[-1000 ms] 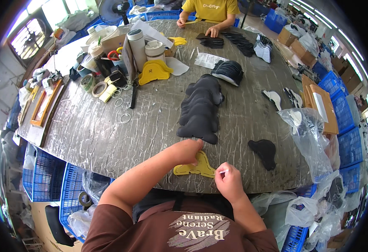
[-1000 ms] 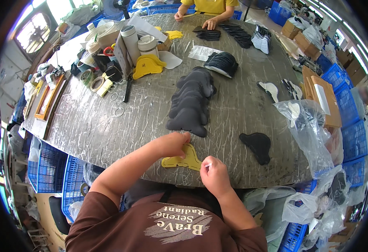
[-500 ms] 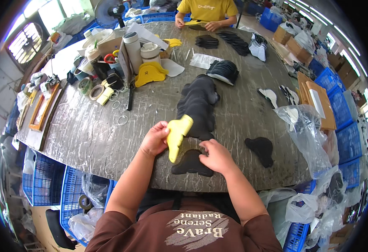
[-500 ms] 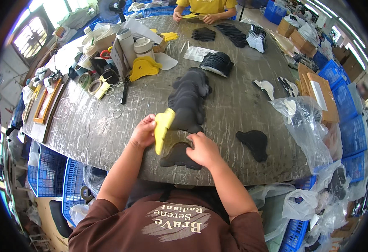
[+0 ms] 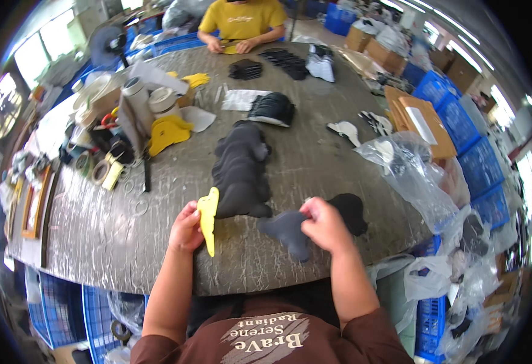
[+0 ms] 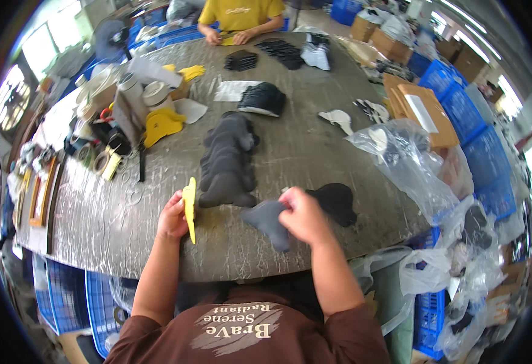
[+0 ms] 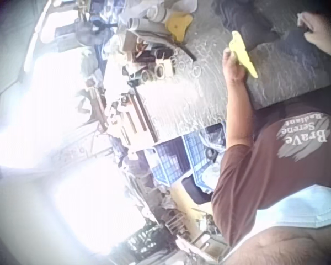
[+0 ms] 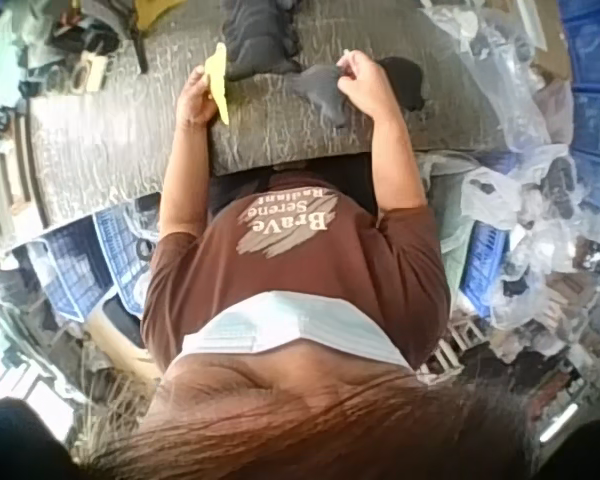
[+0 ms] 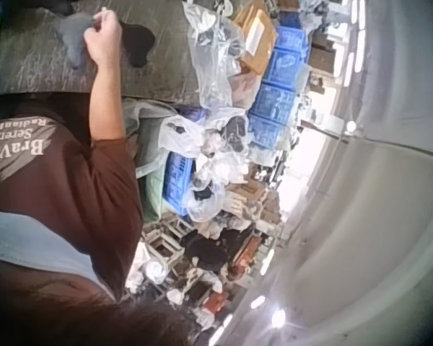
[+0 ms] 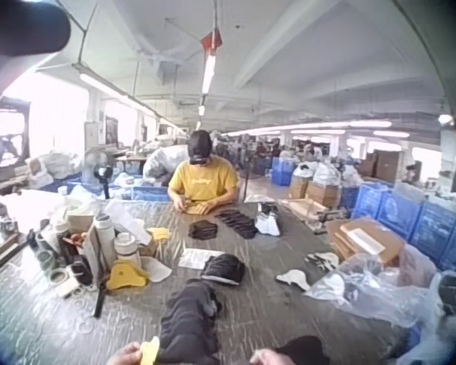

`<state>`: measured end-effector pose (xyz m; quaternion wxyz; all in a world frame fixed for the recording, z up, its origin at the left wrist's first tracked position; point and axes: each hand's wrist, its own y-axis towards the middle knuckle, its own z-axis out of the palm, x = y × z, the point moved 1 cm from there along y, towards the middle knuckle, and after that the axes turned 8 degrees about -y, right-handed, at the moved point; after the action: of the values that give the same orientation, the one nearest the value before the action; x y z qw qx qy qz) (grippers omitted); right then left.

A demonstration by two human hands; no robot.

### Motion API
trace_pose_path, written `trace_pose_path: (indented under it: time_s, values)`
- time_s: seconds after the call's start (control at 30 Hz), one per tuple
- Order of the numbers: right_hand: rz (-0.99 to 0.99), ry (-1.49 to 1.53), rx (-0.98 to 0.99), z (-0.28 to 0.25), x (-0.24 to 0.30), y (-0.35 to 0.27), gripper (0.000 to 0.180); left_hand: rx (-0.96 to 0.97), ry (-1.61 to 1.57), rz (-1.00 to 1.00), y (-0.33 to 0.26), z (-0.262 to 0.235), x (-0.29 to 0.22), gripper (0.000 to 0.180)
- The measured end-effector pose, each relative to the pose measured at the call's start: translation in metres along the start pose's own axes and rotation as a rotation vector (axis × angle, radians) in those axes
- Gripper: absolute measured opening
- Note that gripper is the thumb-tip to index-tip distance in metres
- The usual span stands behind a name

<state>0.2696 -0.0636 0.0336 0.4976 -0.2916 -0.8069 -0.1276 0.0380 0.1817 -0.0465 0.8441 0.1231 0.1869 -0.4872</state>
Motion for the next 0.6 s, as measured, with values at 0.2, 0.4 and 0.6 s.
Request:
trace_pose_path:
  time_s: [0.2,0.4,0.6]
  values:
    - [0.124,-0.336,-0.402,-0.104,-0.051,0.011,0.025,0.027,0.023,-0.021,0.007,-0.004,0.003,0.016]
    - [-0.354,-0.590,-0.391,0.004,-0.005,0.022,0.034,-0.026,0.039,-0.017,0.005,-0.001,-0.001,0.015]
    - [-0.378,-0.819,-0.133,0.103,0.006,0.040,0.054,0.016,0.017,-0.029,0.003,-0.006,-0.004,0.018]
